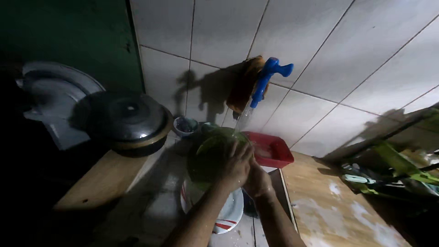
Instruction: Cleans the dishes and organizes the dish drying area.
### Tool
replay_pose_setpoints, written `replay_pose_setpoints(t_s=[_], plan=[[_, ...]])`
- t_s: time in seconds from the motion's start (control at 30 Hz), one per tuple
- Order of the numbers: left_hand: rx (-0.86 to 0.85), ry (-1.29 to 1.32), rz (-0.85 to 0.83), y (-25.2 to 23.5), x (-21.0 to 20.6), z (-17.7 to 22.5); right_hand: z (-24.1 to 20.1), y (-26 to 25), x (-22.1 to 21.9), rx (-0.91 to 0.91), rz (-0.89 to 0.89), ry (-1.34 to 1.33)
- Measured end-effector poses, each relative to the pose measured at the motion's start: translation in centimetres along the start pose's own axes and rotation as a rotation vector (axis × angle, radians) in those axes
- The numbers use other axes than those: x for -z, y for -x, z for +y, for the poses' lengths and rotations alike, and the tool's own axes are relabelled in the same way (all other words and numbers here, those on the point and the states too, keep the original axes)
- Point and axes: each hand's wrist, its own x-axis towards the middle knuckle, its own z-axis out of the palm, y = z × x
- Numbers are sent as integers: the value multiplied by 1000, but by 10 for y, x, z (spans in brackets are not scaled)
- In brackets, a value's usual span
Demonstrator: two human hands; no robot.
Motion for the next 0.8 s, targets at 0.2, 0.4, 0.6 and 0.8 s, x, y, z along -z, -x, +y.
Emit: replay_pose_setpoints(t_s=[0.2,0.4,0.6,0.8], plan=[[-151,-101,197,68,-20,-54,-21,10,18,31,181,-11],[364,58,89,94,-12,-78,-49,44,48,120,270,288],[708,-208,-192,118,6,-82,-95,85,94,281,170,548],[916,-77,-173,139,2,-78,-141,128,151,455,92,705]])
